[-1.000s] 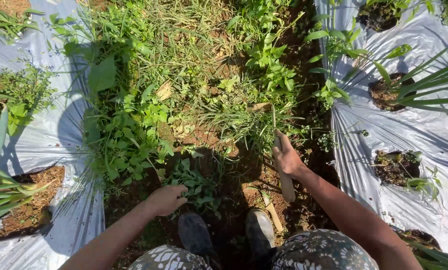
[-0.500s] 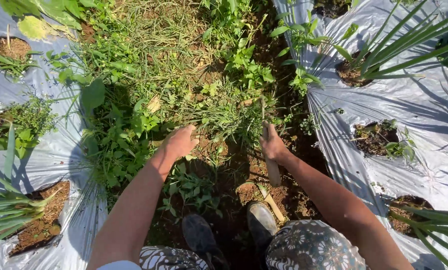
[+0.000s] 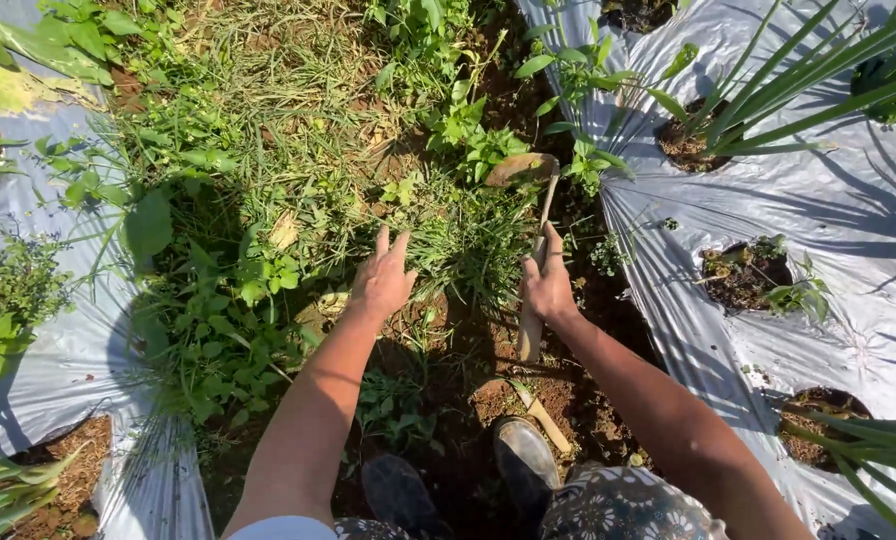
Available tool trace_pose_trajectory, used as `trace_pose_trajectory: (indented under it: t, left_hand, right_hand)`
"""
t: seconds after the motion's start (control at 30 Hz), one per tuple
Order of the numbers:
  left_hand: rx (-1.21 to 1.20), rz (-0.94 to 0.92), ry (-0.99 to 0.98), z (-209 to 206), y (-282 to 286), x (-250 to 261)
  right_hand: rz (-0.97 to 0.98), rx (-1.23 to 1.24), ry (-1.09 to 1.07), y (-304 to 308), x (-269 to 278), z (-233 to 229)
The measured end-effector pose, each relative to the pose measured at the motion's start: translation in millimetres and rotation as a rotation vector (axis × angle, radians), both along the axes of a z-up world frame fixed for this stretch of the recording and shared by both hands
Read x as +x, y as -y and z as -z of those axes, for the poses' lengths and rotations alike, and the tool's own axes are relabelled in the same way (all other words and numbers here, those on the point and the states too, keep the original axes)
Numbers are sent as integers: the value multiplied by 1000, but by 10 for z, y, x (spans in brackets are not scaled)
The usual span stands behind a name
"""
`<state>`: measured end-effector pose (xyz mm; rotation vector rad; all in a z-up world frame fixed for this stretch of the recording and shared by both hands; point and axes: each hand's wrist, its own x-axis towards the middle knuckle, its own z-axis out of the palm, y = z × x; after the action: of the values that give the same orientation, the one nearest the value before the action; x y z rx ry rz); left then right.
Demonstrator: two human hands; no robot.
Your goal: The person weeds a garden bed by pulling unwanted plants from the soil by hand and using a small hand hoe to loosen the earth around them. The person works along a row of crops planted in a plastic-covered bed, removing weeds from the exposed soil between the plants.
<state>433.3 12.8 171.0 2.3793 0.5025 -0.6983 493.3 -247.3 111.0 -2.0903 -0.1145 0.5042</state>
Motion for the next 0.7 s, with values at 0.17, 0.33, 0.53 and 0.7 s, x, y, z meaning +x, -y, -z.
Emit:
trace_pose_trajectory:
  t: [0.17, 0.33, 0.53, 0.7]
  left_hand:
    - [3, -48, 60, 592, 27, 84]
    - [-20, -8, 96, 563, 243, 106]
    - [146, 56, 20, 700, 320, 247]
    - [175, 45, -61, 1979, 286, 199]
  right_hand:
    - [-161, -107, -270, 35, -323, 326]
    - [-112, -46, -321, 47, -328, 261]
    - [-58, -32, -177, -27, -158, 83]
    - [60, 39, -38, 11, -148, 128]
